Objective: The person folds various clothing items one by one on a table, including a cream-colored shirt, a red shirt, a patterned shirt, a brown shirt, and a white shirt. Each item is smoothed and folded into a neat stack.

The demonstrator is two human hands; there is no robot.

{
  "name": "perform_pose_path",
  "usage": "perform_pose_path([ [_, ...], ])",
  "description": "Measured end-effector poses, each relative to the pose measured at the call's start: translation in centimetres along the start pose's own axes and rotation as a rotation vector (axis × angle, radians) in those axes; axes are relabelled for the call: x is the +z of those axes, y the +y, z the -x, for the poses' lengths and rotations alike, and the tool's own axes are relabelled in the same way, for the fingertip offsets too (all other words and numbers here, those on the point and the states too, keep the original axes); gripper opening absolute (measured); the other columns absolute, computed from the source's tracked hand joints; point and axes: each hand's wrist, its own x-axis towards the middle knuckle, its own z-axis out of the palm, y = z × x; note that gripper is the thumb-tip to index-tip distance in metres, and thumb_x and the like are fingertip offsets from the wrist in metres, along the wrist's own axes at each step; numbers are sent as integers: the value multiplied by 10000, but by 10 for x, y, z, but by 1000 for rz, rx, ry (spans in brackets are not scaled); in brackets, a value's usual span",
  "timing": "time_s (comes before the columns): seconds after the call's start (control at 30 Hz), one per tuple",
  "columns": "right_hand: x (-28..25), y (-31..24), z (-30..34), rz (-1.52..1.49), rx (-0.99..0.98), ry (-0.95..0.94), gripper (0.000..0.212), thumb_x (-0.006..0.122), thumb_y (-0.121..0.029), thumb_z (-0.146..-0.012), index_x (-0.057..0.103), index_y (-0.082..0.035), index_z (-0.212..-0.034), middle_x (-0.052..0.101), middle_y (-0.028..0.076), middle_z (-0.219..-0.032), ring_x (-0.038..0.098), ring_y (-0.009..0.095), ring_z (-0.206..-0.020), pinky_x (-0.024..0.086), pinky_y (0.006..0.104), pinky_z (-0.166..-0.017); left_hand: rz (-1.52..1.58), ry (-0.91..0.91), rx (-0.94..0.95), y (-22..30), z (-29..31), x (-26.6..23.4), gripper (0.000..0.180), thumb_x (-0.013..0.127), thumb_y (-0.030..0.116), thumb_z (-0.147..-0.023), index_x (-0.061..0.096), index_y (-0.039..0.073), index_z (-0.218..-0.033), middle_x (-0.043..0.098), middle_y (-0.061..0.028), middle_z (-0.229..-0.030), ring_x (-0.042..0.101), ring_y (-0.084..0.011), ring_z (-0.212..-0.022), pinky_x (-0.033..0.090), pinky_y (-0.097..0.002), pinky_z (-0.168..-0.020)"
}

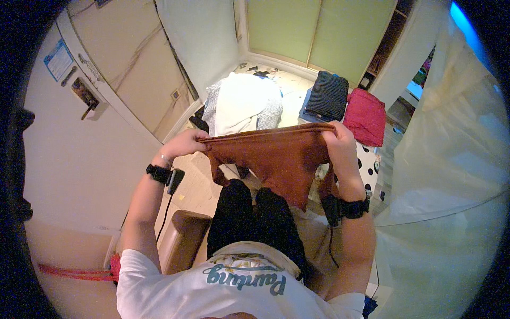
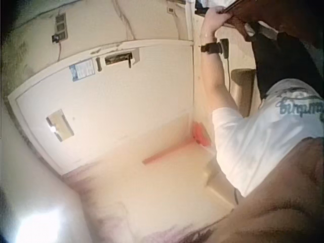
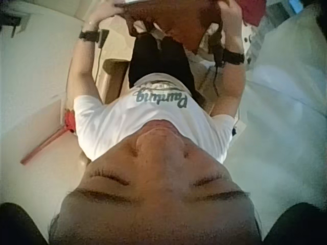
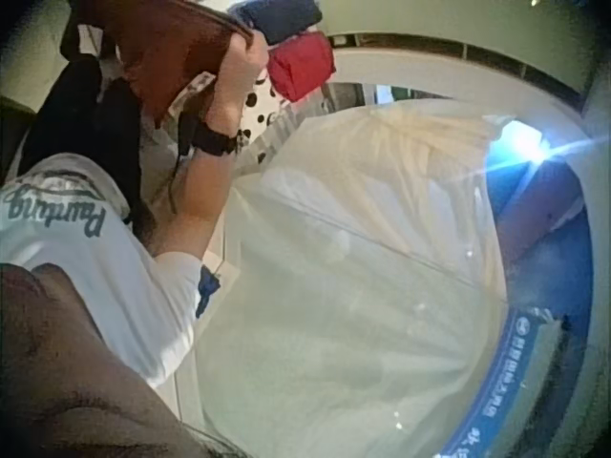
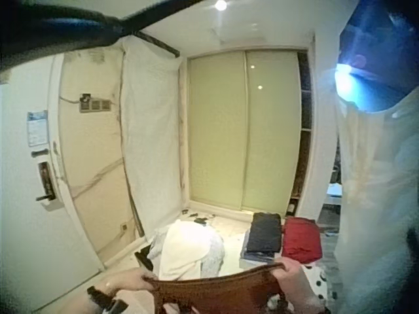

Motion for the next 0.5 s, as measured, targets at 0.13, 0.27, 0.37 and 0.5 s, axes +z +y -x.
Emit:
perform_pose_path([
  [0.13,3,13,15,289,-100,-208,288,684,-243,-801,654,11,-933,665,106,-829,624,210,-756,492,342,-689,327,57,33,-20,-10,7,94,582,120,-903,616,51,-957,569,59,-800,495,-38,-716,403,-204,-615],
  [0.27,16,33,10,672,-47,-497,428,691,-337,-761,655,21,-993,679,224,-893,658,378,-848,512,414,-756,351,201,-148,-6,-26,15,124,610,128,-891,621,29,-966,610,24,-849,546,-67,-771,456,-238,-671],
  [0.37,30,58,0,518,-16,-403,344,631,-217,-811,643,26,-1054,672,243,-933,651,394,-900,507,425,-812,178,154,116,-24,-50,38,220,677,150,-844,630,3,-1001,661,-25,-916,598,-119,-853,494,-281,-772],
  [0.5,39,74,-34,121,19,-57,322,596,-127,-870,599,30,-1151,668,192,-1082,639,301,-1009,489,365,-888,-467,182,79,-1,-73,34,256,692,194,-742,652,3,-909,657,-228,-873,638,-386,-850,515,-416,-752],
])
